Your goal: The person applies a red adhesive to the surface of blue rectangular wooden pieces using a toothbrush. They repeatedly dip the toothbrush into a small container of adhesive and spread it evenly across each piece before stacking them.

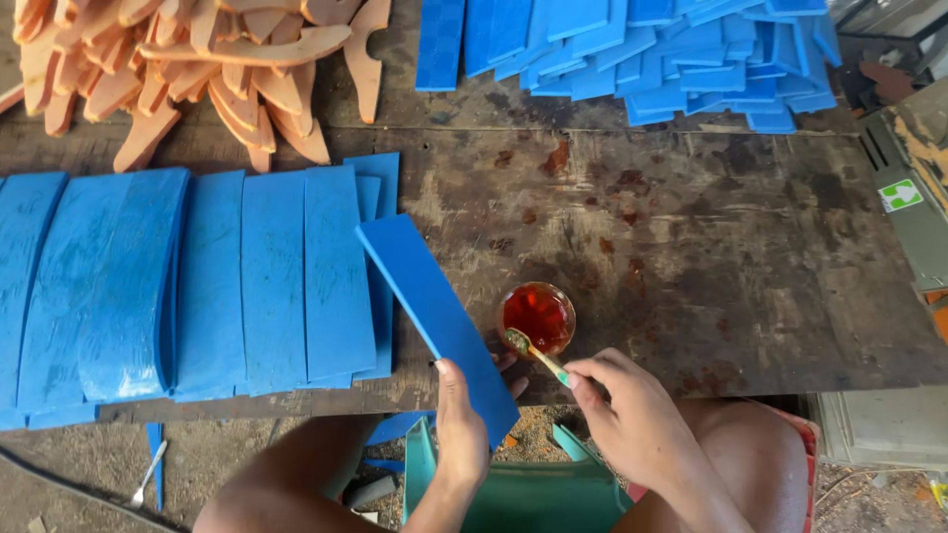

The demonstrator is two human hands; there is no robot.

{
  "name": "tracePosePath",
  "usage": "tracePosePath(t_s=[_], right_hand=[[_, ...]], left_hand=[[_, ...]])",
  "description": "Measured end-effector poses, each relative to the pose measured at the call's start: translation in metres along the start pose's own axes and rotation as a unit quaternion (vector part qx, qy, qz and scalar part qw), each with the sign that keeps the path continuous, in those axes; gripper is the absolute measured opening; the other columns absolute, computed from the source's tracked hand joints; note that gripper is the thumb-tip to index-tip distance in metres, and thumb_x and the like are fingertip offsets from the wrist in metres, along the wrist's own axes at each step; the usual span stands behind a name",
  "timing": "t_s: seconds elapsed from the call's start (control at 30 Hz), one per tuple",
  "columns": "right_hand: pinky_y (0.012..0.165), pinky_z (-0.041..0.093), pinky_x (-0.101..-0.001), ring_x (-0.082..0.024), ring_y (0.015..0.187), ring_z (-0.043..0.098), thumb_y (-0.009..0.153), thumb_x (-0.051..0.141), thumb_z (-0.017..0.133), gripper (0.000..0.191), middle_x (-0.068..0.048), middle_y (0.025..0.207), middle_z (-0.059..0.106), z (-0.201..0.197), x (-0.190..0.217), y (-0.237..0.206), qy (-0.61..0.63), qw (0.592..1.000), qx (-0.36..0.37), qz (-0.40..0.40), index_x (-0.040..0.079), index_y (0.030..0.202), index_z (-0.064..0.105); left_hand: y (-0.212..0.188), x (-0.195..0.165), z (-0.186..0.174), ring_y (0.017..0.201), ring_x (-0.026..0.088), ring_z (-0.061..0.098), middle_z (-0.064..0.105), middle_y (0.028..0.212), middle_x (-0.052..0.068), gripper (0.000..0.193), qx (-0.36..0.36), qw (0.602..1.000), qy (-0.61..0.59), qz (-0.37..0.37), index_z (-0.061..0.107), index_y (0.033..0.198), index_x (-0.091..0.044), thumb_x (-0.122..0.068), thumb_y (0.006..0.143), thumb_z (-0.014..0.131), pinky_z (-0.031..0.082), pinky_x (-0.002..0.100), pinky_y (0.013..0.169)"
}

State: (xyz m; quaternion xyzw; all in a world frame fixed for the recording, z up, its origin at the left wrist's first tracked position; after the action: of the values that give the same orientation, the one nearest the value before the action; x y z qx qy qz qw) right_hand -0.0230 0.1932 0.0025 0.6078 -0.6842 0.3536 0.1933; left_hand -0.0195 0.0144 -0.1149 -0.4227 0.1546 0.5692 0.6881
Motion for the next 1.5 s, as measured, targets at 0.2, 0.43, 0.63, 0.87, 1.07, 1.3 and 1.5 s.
tracePosePath(t_s=[0.2,0.43,0.63,0.87,1.07,1.3,1.5], right_hand=[[0.037,0.029,-0.0253,-0.010,0.045,0.043,0.101,0.018,0.059,0.029,-0.011,0.070,0.053,-0.005,-0.063,0.027,0.298,0.941,0.119,0.112,-0.004,0.115,0.072],[0.040,0.041,-0.0250,-0.011,0.048,0.050,0.103,0.012,0.047,0.030,-0.013,0.082,0.066,-0.151,-0.017,0.004,0.294,0.954,0.010,-0.046,-0.006,0.119,0.066],[0.042,0.037,-0.0253,-0.008,0.051,0.046,0.094,0.008,0.061,0.028,-0.010,0.080,0.070,-0.116,-0.007,0.029,0.226,0.973,-0.029,-0.019,0.000,0.120,0.070],[0.056,0.047,-0.0233,-0.008,0.066,0.060,0.096,0.013,0.069,0.026,-0.002,0.083,0.072,-0.081,0.026,0.062,0.124,0.970,-0.054,-0.202,0.005,0.120,0.074],[0.052,0.050,-0.0242,-0.008,0.062,0.065,0.086,0.010,0.077,0.030,-0.002,0.082,0.073,-0.068,0.069,0.075,0.016,0.951,0.006,-0.307,0.011,0.116,0.079],[0.048,0.046,-0.0268,-0.010,0.062,0.061,0.090,0.007,0.079,0.032,-0.005,0.089,0.070,-0.094,0.061,0.091,-0.061,0.922,-0.193,-0.331,0.013,0.122,0.076],[0.045,0.055,-0.0224,-0.004,0.062,0.069,0.080,0.010,0.081,0.034,0.002,0.086,0.075,-0.054,0.063,0.073,-0.025,0.917,0.039,-0.395,0.018,0.113,0.080]], left_hand=[[0.019,-0.003,0.039,0.121,0.026,0.062,0.058,0.122,0.012,0.072,0.052,0.996,0.069,-0.002,0.041,0.140,-0.005,-0.061,0.097,0.025,0.059,0.048,0.099],[0.008,-0.092,0.027,0.080,0.021,0.061,0.060,0.095,0.014,0.065,0.023,0.958,0.265,0.102,0.044,0.142,-0.005,-0.056,0.108,0.024,0.057,0.034,0.067],[0.035,-0.171,0.043,0.097,0.027,0.068,0.065,0.113,0.016,0.049,0.091,0.991,0.050,0.087,0.033,0.147,-0.023,-0.028,0.098,0.035,0.060,0.040,0.078],[0.040,-0.153,0.084,0.091,0.037,0.073,0.063,0.119,0.026,0.066,0.260,0.962,0.013,0.080,0.031,0.147,-0.006,-0.055,0.103,0.029,0.065,0.049,0.075],[0.044,-0.092,0.102,0.092,0.036,0.072,0.060,0.130,0.026,0.113,0.284,0.957,0.019,-0.054,0.019,0.160,-0.010,-0.090,0.080,0.019,0.064,0.050,0.078],[0.029,-0.075,0.115,0.096,0.037,0.070,0.055,0.135,0.025,0.117,0.353,0.932,0.039,-0.078,0.007,0.166,-0.014,-0.091,0.079,0.019,0.063,0.053,0.078],[0.039,-0.078,0.111,0.132,0.030,0.059,0.054,0.146,0.020,0.117,0.320,0.944,0.082,-0.023,0.019,0.160,-0.007,-0.092,0.080,0.017,0.054,0.051,0.110]])
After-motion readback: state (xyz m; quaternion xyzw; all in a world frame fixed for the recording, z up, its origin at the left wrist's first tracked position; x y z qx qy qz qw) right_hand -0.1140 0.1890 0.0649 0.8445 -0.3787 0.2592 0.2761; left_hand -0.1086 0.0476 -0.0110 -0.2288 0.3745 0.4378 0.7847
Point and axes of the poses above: each hand's wrist, its own y-axis towards the middle knuckle, its own z-axis out of the palm, x = y × z, the point moved 9 cm from there along y, towards the middle knuckle
